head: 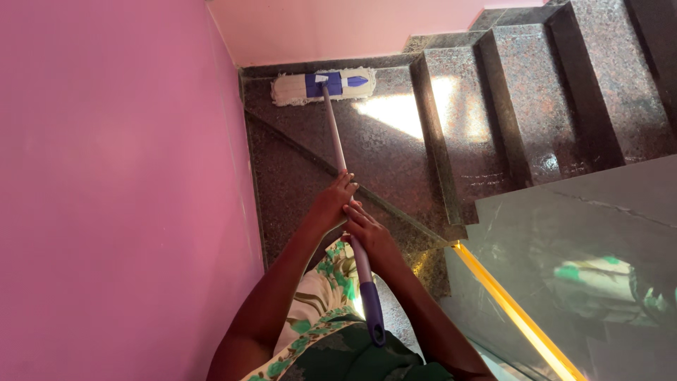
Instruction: The person mops the steps of a granite staircase with a flat mop, cleaning the surfaces of each stair individually.
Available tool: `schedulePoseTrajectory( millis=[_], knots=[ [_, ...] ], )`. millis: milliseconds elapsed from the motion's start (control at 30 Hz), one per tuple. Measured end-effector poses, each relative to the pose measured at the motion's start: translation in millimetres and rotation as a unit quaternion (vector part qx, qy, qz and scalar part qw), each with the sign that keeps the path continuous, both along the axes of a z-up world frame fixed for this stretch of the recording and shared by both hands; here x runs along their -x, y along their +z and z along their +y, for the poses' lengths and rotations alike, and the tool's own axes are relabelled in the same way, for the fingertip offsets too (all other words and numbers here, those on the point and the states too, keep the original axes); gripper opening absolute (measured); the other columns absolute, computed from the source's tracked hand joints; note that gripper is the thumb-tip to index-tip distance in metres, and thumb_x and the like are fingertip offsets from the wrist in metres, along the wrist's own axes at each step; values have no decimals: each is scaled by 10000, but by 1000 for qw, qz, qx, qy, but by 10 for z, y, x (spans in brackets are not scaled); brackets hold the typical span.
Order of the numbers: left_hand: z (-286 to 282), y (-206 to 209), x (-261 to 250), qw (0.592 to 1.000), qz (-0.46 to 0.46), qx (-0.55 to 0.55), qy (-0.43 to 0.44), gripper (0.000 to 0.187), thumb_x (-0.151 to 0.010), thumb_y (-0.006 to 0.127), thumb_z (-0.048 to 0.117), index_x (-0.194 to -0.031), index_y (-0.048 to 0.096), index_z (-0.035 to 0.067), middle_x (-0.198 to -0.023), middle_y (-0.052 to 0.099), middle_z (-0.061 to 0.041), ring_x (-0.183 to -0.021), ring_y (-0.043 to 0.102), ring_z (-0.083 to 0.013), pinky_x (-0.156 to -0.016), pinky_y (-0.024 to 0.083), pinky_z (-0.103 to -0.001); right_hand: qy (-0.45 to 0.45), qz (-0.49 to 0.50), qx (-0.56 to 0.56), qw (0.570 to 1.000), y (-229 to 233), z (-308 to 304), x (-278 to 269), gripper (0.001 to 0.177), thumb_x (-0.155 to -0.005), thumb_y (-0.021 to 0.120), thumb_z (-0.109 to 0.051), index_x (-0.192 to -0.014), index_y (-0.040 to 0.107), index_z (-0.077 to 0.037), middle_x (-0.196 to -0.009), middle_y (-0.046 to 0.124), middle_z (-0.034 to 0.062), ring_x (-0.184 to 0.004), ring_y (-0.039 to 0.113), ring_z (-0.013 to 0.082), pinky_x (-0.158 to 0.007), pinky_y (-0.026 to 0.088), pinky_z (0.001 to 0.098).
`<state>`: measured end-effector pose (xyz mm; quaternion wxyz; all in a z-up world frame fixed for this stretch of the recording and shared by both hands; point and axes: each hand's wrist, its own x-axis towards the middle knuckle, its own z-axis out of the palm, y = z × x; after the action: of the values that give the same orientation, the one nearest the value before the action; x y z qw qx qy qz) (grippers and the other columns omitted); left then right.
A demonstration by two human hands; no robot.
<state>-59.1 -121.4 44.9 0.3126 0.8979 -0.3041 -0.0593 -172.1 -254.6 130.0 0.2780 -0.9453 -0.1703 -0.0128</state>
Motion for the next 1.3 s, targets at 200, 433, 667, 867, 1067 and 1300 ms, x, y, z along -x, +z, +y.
schedulePoseTrajectory(
  millis=[200,433,667,867,1067,1300],
  knots=[
    [-297,-497,191,997,-73,-33,-5,434,-905,642,178,-1288,642,-26,-1502,518,-264,-1489,410,-373,-1112,465,-451,17,-27,23,999,-388,-340,207,215,-867,754,-209,-1057,746,-109,-1494,591,88,-1404,522,310,-1054,529,439],
    [-627,-251,905,994,-101,-25,-22,409,-873,685,192,-1209,658,-41,-1409,573,-301,-1403,486,-419,-1095,485,-459,-2,-13,-13,1000,-67,-662,989,201,-862,757,-183,-1045,764,-101,-1466,600,85,-1402,524,268,-1045,539,400],
    [-984,-130,1567,992,-117,-13,-40,307,-870,690,186,-1111,673,-4,-1422,568,-306,-1407,492,-420,-1111,473,-471,-27,27,-18,999,58,-962,1631,221,-880,699,-119,-1087,771,-152,-1535,559,45,-1441,504,258,-1132,495,391],
    [-1127,-421,1435,996,-79,44,9,364,-848,707,147,-1171,649,-12,-1503,516,-305,-1464,440,-425,-1119,467,-462,-41,-7,-60,997,-334,-1043,1527,297,-868,723,-98,-1155,770,-160,-1542,533,76,-1459,468,304,-1162,452,426],
    [-1096,-968,1120,989,-66,134,1,673,-639,829,143,-1265,628,1,-1504,469,-299,-1470,360,-431,-1181,374,-463,-47,-29,-80,995,-824,-931,1268,307,-856,724,-32,-1154,743,-103,-1581,470,168,-1488,411,369,-1179,441,449],
    [-1151,-1329,1085,993,-107,49,10,431,-843,715,79,-1267,650,39,-1517,505,-236,-1485,405,-381,-1153,442,-451,-24,-45,-69,996,-974,-943,1354,309,-854,724,-29,-1159,725,-72,-1564,488,179,-1485,421,365,-1143,478,431]
  ],
)
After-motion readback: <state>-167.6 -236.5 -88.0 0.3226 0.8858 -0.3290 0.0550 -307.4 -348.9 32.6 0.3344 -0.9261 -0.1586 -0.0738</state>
